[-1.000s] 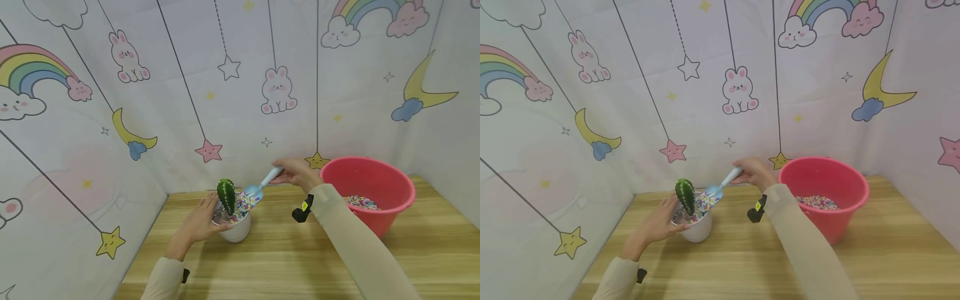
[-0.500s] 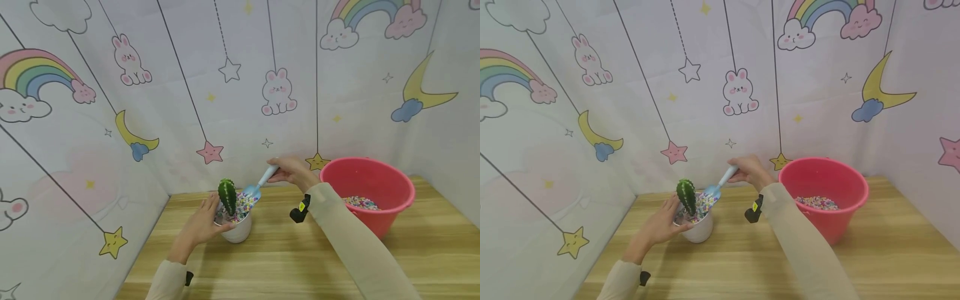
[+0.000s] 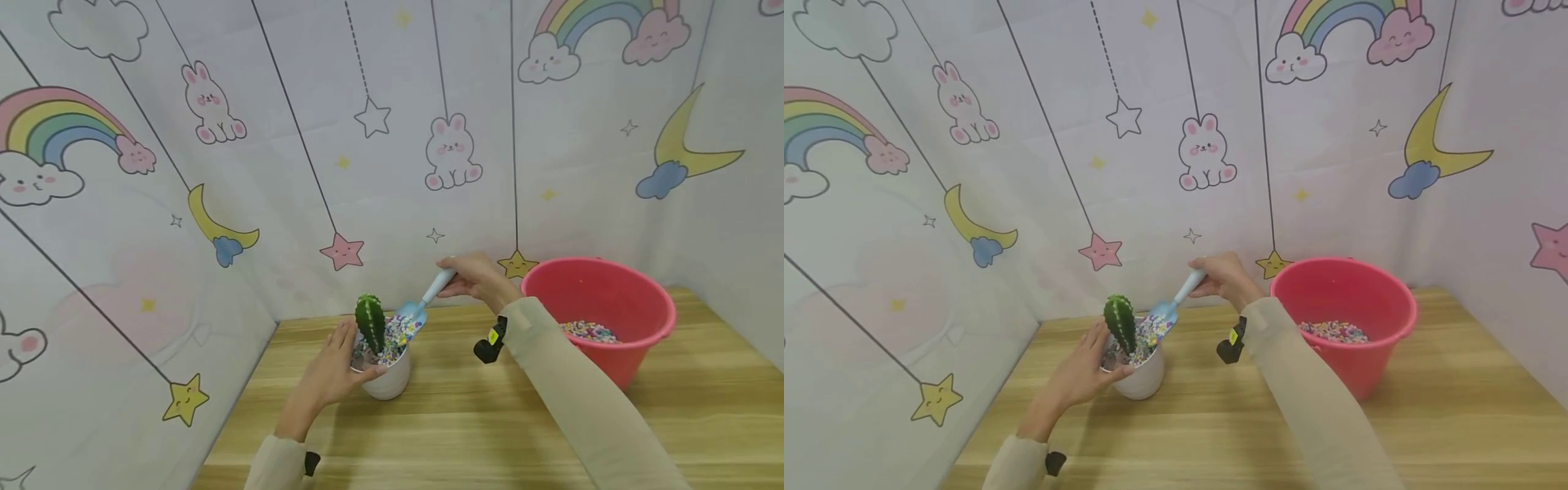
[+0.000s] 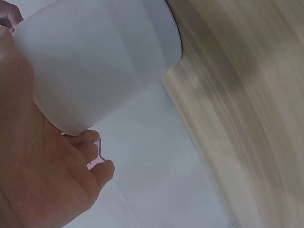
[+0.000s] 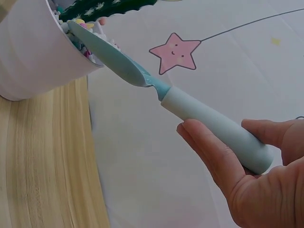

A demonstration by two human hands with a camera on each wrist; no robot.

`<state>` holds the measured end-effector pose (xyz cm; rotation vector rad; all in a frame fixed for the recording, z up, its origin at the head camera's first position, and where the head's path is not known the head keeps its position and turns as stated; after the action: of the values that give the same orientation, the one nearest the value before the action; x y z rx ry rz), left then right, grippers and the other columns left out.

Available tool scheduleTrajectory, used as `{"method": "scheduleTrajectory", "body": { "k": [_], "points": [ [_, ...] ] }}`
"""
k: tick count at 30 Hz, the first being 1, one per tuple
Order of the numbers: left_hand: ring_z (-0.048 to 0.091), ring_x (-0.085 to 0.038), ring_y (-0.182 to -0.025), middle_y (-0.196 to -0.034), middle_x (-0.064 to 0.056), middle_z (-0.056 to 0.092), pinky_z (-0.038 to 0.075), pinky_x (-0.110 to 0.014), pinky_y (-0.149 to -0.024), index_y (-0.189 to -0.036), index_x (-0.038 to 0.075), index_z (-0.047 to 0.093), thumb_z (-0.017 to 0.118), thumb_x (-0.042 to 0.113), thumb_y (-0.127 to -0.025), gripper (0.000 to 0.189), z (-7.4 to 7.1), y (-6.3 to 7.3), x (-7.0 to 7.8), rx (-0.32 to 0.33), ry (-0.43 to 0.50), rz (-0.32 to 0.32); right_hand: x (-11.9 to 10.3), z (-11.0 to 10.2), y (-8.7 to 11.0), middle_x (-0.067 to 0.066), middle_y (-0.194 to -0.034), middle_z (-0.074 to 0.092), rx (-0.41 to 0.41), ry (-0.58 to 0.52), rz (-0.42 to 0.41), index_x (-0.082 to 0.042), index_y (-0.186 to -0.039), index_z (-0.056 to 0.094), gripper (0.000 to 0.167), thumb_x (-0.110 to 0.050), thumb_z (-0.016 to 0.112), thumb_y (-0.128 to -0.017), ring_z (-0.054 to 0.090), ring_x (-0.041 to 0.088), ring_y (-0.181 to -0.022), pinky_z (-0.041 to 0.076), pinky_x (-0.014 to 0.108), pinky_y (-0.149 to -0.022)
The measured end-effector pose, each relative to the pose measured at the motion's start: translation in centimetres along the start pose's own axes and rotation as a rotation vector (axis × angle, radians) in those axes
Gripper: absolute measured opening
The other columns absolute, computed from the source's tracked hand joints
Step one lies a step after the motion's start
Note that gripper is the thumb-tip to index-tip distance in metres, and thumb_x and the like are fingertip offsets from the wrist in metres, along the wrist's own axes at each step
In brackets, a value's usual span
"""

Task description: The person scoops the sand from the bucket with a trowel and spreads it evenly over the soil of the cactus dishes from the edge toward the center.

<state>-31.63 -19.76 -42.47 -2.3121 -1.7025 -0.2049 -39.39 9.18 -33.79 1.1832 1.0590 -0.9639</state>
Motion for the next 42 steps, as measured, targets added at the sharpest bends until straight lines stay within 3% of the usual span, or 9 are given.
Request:
{"method": "scheduleTrajectory", "body": {
  "k": [3,11,18,22,27,31,35,42],
  "points": [
    [0.015,-0.039,-0.165,-0.176,-0.021,0.018,0.021,-0.053,-0.134,-0.166,-0.002,0.020,0.067,0.073,-0.089,0.117,0.0,0.1,0.1,0.015,0.006,-0.010,-0.1,-0.1,0.0,0.024,-0.096,0.074,0.005,-0.005,-0.003,0.012,-0.143,0.049,0.050,-0.018,0.064,-0.105,0.081,0.028,-0.076,0.066,0.039,-0.082],
    [0.016,-0.045,-0.163,-0.174,-0.028,0.015,0.025,-0.059,-0.132,-0.166,-0.003,0.017,0.067,0.077,-0.087,0.123,0.3,0.5,0.6,0.033,0.051,-0.025,0.0,-0.5,-0.2,0.031,-0.109,0.073,0.015,-0.016,-0.010,0.013,-0.142,0.049,0.050,-0.017,0.064,-0.105,0.081,0.027,-0.077,0.065,0.040,-0.085],
    [0.016,-0.048,-0.162,-0.171,-0.035,0.016,0.028,-0.058,-0.130,-0.162,-0.012,0.018,0.067,0.076,-0.088,0.126,0.0,1.2,1.5,0.069,0.051,-0.021,-0.3,-0.7,-0.1,0.021,-0.091,0.074,0.008,-0.021,-0.012,0.015,-0.143,0.049,0.052,-0.017,0.065,-0.104,0.080,0.024,-0.072,0.066,0.038,-0.080],
    [0.013,-0.048,-0.163,-0.171,-0.036,0.012,0.027,-0.059,-0.130,-0.162,-0.013,0.015,0.067,0.077,-0.088,0.128,-0.1,1.3,1.4,0.031,0.060,-0.037,-0.4,-0.7,0.1,0.017,-0.084,0.075,0.015,-0.020,-0.004,0.012,-0.141,0.052,0.049,-0.017,0.066,-0.104,0.080,0.023,-0.071,0.066,0.038,-0.080],
    [0.006,-0.044,-0.165,-0.175,-0.028,0.005,0.024,-0.060,-0.131,-0.166,-0.006,0.011,0.076,0.071,-0.084,0.130,-0.8,0.6,0.5,-0.039,0.109,-0.006,-0.7,-0.8,0.2,0.016,-0.086,0.075,0.014,-0.013,-0.007,0.011,-0.141,0.053,0.049,-0.018,0.067,-0.103,0.080,0.023,-0.072,0.065,0.039,-0.085],
    [0.017,-0.040,-0.164,-0.178,-0.017,0.009,0.029,-0.060,-0.129,-0.170,0.008,0.010,0.079,0.068,-0.083,0.126,-0.8,0.0,-0.2,-0.074,0.143,0.047,-0.7,-0.9,0.2,0.017,-0.088,0.075,0.015,-0.021,-0.007,0.011,-0.141,0.053,0.050,-0.017,0.068,-0.103,0.080,0.023,-0.074,0.065,0.039,-0.085],
    [0.025,-0.040,-0.162,-0.179,-0.012,0.007,0.032,-0.060,-0.128,-0.171,0.017,0.007,0.071,0.075,-0.086,0.121,0.1,0.0,-0.8,-0.114,0.160,0.029,-0.6,-0.9,0.3,0.016,-0.087,0.076,0.011,-0.028,0.001,0.011,-0.141,0.053,0.050,-0.017,0.069,-0.102,0.080,0.024,-0.075,0.065,0.039,-0.085],
    [0.019,-0.039,-0.164,-0.179,-0.014,0.002,0.029,-0.058,-0.130,-0.170,0.011,0.006,0.065,0.078,-0.087,0.122,0.5,0.3,-0.6,-0.069,0.118,0.001,-0.8,-1.0,0.2,0.013,-0.081,0.075,0.023,-0.054,-0.013,0.008,-0.130,0.056,0.040,-0.015,0.071,-0.101,0.079,0.023,-0.073,0.066,0.038,-0.082]
  ]
}}
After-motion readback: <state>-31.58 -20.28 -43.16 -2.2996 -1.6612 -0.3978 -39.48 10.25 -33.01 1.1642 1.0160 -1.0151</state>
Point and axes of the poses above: each hand's wrist, its own y-axis away from the middle knuckle, its own z-axis out of the palm, x = y × z, the point moved 6 cm from there along -y, towards the middle knuckle
